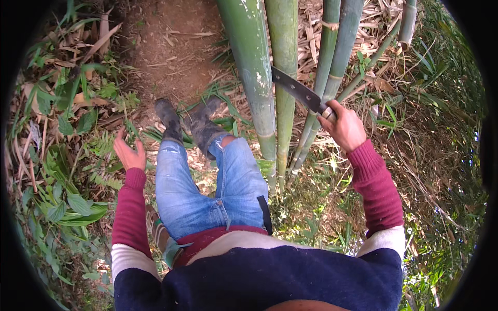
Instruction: The person sits on the ground in a bamboo grove and uses a large knife to chop bamboo stalks into shorter sections. They hold the stalks between their legs for stability while striking them with the blade. The person then gathers the cut pieces and hands them to another person nearby.
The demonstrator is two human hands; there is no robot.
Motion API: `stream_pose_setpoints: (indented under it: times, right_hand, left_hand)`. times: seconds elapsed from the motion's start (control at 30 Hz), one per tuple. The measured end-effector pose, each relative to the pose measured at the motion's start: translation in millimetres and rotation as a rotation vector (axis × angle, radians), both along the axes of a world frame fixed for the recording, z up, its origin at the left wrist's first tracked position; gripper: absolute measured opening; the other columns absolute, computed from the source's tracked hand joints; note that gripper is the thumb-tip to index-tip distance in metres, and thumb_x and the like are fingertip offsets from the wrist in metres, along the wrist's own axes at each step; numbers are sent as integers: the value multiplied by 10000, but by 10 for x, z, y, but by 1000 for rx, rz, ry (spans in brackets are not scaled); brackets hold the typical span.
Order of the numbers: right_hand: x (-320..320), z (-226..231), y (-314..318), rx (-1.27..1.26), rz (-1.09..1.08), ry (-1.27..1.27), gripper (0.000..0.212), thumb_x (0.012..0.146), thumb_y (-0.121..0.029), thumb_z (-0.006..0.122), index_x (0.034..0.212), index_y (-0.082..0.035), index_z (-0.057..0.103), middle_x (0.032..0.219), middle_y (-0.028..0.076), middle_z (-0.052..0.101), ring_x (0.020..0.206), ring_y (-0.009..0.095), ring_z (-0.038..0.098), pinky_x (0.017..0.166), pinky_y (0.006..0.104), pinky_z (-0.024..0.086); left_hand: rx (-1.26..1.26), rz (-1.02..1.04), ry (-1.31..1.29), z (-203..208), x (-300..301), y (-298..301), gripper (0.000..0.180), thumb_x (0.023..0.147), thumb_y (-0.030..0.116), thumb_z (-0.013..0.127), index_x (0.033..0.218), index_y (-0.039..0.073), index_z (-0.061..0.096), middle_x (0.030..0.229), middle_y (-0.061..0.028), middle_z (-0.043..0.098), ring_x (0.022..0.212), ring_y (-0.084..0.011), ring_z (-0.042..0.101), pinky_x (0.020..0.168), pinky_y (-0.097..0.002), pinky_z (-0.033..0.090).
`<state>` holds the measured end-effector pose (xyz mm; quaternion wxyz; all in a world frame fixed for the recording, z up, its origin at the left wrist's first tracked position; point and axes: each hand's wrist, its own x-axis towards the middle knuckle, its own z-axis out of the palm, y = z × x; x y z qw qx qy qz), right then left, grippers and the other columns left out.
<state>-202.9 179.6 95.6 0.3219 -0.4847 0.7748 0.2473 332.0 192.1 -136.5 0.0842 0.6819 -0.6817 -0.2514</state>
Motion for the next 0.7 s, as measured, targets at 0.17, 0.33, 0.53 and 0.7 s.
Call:
stream_pose_setpoints:
  times: [0.17, 0.33, 0.53, 0.7]
  right_hand:
    - [-55, 0, 164, -22, -224, -165, 348, 866, -265, 734, 1130, -71, 613, 752, 182, 677, 705, 362, 691, 645, 456, 528]
    - [104, 32, 201, -93, -84, -75, 368, 874, -268, 702, 1183, -118, 571, 752, 205, 679, 696, 413, 676, 612, 492, 523]
    - [145, -309, 765, -162, -290, -217, 406, 908, -233, 676, 1219, -59, 481, 791, 224, 675, 700, 424, 676, 617, 486, 533]
    - [-137, -1113, 1111, -201, -242, -312, 350, 822, -118, 664, 1103, -34, 472, 761, 176, 672, 645, 372, 668, 589, 465, 519]
  left_hand:
    - [716, 621, 288, -1064, 999, 1574, 412, 881, 134, 633, 1264, 7, 554, 1039, -121, 637, 944, -237, 588, 854, -376, 462]
    - [680, 711, 385, -594, 371, 1524, 374, 899, 115, 625, 1257, 27, 567, 953, -70, 659, 829, -134, 592, 759, -291, 483]
    - [551, 634, 381, -208, -600, 1583, 306, 893, 106, 637, 1187, 20, 621, 955, -64, 652, 831, -142, 591, 792, -291, 490]
    - [478, 645, 315, -516, -814, 1745, 283, 855, 127, 689, 1122, 37, 661, 947, -73, 630, 805, -165, 591, 772, -327, 507]
